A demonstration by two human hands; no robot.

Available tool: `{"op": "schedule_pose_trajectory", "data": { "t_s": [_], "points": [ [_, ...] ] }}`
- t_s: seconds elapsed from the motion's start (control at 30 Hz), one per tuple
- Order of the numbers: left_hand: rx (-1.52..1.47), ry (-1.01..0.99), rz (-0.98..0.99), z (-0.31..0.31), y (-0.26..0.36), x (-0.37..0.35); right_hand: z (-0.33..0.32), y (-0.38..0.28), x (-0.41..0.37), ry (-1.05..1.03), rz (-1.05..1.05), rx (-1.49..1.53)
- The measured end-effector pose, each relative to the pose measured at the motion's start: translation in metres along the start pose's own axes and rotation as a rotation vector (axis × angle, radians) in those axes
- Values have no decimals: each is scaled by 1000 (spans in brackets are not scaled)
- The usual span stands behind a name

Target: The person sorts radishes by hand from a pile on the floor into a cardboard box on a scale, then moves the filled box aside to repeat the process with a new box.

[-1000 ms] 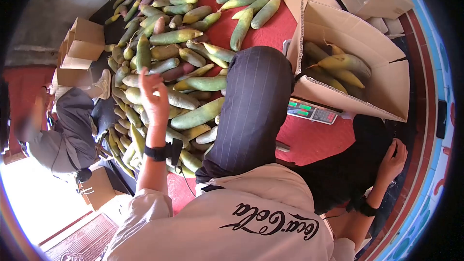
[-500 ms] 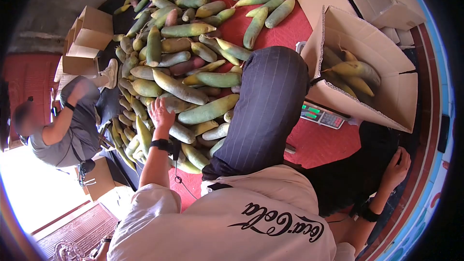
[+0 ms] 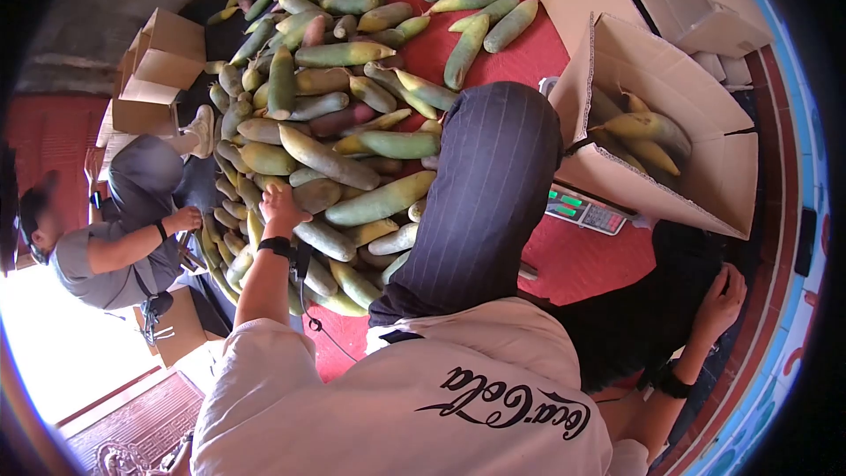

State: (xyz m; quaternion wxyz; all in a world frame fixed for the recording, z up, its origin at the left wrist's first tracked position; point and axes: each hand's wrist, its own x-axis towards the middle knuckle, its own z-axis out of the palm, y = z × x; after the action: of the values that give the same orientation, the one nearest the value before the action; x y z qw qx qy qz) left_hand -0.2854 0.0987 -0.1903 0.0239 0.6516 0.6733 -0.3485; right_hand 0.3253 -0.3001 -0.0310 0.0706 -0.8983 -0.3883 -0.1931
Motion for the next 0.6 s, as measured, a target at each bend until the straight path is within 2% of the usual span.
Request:
{"op": "schedule_pose_trajectory", "data": {
  "t_s": [0.07, 0.13, 0.2, 0.47, 0.57, 0.6],
  "points": [
    [-9, 53, 5, 11, -3, -4, 2, 2, 1, -14, -11, 1],
    [-157, 53, 55, 27, -3, 0, 3, 3, 2, -4, -22, 3],
    [-131, 102, 66, 34, -1, -6, 4, 5, 2, 6, -33, 4],
    [-321, 104, 12, 13, 10, -54, 5, 10, 0, 4, -34, 3],
    [-404, 40, 47, 1, 10, -68, 5, 12, 0, 5, -45, 4],
    [-427, 17, 129, -2, 11, -73, 5, 11, 0, 4, -47, 6]
  ]
}}
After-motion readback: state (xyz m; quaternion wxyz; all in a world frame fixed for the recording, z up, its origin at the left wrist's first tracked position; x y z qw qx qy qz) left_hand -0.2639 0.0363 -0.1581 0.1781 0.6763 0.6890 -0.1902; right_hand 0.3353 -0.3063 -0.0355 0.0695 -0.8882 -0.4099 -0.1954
